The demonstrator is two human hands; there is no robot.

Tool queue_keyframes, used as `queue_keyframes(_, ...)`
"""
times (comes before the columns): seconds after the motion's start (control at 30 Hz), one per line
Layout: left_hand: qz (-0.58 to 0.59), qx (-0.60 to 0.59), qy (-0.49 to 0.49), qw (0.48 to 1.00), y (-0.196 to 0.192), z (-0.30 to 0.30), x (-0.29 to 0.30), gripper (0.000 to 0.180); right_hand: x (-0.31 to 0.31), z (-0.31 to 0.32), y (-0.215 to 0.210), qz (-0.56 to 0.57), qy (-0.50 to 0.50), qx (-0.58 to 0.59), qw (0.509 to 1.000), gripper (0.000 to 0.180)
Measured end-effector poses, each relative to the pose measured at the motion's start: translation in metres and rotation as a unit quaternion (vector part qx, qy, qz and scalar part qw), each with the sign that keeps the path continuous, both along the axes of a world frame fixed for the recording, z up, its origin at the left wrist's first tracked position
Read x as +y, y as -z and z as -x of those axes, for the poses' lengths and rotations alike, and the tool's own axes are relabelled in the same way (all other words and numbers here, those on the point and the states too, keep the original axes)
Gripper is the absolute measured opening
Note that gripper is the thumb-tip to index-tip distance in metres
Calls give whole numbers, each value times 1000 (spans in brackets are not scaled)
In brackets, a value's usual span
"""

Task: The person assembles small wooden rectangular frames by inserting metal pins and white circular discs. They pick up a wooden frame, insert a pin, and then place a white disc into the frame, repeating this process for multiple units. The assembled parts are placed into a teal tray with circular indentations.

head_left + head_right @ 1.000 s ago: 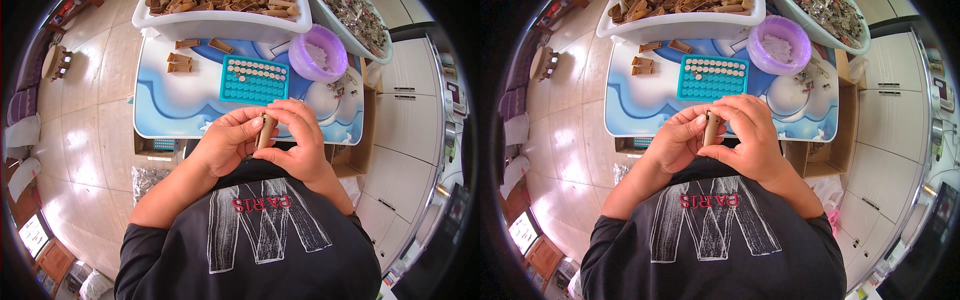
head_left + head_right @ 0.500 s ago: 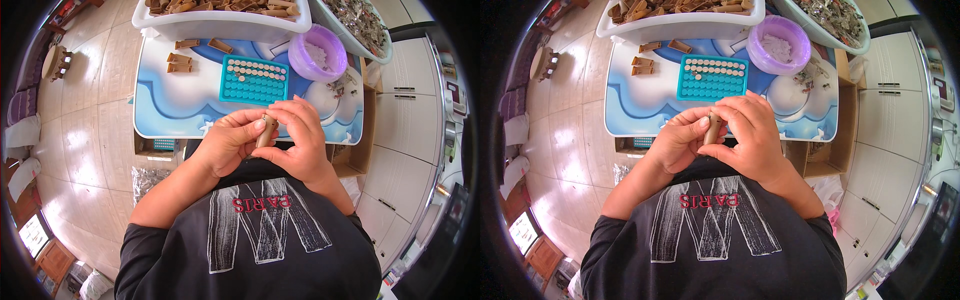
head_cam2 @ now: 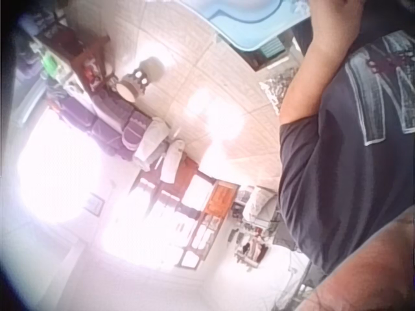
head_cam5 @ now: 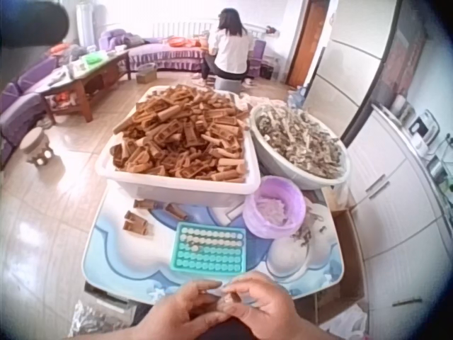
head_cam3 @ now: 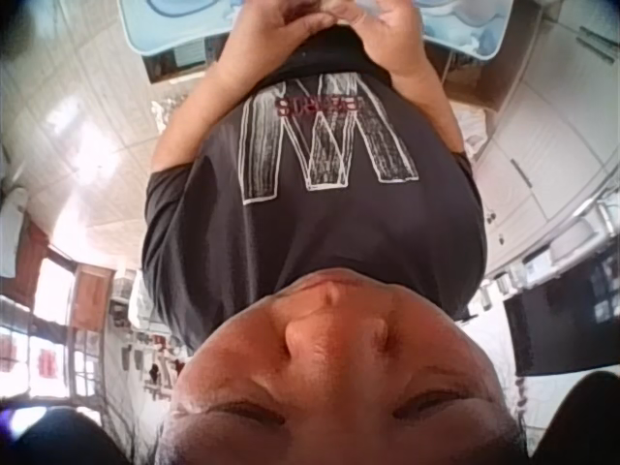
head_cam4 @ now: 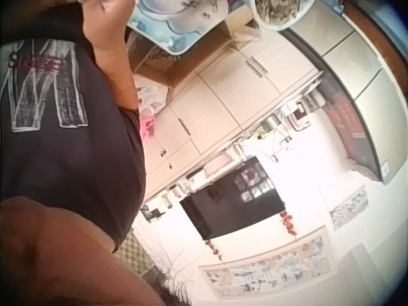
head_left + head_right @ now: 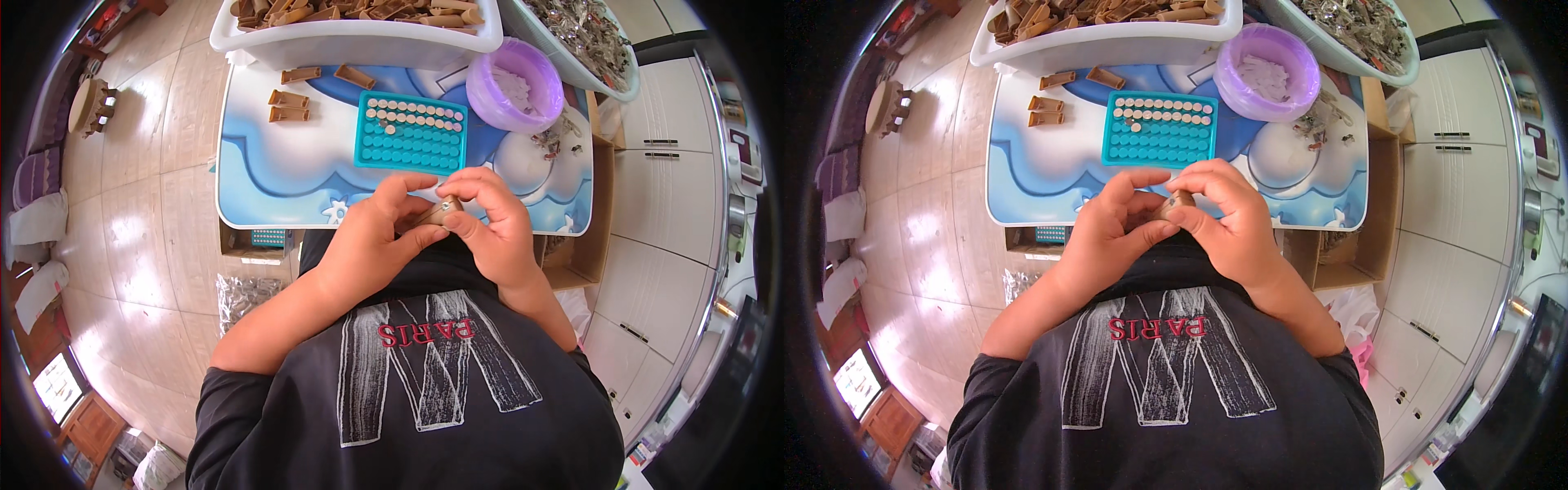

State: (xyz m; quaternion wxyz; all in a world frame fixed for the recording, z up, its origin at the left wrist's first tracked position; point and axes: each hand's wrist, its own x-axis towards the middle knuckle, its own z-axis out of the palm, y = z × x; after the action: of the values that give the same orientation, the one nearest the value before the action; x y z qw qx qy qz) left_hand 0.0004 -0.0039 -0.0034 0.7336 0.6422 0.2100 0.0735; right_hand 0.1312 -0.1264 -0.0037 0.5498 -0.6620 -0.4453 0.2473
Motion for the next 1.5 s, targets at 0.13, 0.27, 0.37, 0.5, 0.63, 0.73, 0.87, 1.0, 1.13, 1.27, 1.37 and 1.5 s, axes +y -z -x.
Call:
queue_keyframes(0.13, -110, 9, -3, 994, 0, 3, 1, 24, 0, -1, 8, -37, 16, 78, 996, 23)
queue_keyframes(0.27, -144, 3, -10, 990, 2, 3, -2, 22, 1, 3, 13, -50, 38, 114, 992, 22)
queue_keyframes(0.37, -55, 18, 13, 998, 5, 0, 0, 21, 1, 3, 14, -26, 42, 76, 996, 22)
queue_keyframes(0.5, 282, 2, 19, 959, 16, -8, 3, 28, 4, -3, 5, 27, 12, -84, 996, 20)
queue_keyframes(0.63, 384, 1, 25, 923, 22, -3, 11, 32, 14, -36, -22, 43, 94, -209, 972, 16)
queue_keyframes(0.73, 384, 8, 10, 923, 19, -7, 8, 31, 30, -84, -42, 115, 130, -396, 902, 14)
queue_keyframes(0.87, 384, 11, -4, 923, 19, -9, 8, 30, 66, -128, -38, 415, 93, -478, 769, 18)
queue_keyframes(1.0, 374, 14, -20, 927, 17, -7, 9, 29, 90, -135, -32, 524, 30, -473, 708, 25)
queue_keyframes(1.13, 366, 18, -26, 930, 18, -6, 8, 28, 89, -137, -25, 479, 29, -440, 759, 26)
queue_keyframes(1.27, 358, 23, -32, 933, 17, -6, 8, 28, 94, -147, -20, 499, -29, -450, 740, 26)
queue_keyframes(1.37, 354, 27, -40, 934, 17, -7, 8, 29, 98, -152, -19, 505, -60, -447, 736, 26)
queue_keyframes(1.5, 355, 32, -56, 933, 17, -7, 9, 29, 105, -148, -20, 515, -94, -453, 722, 26)
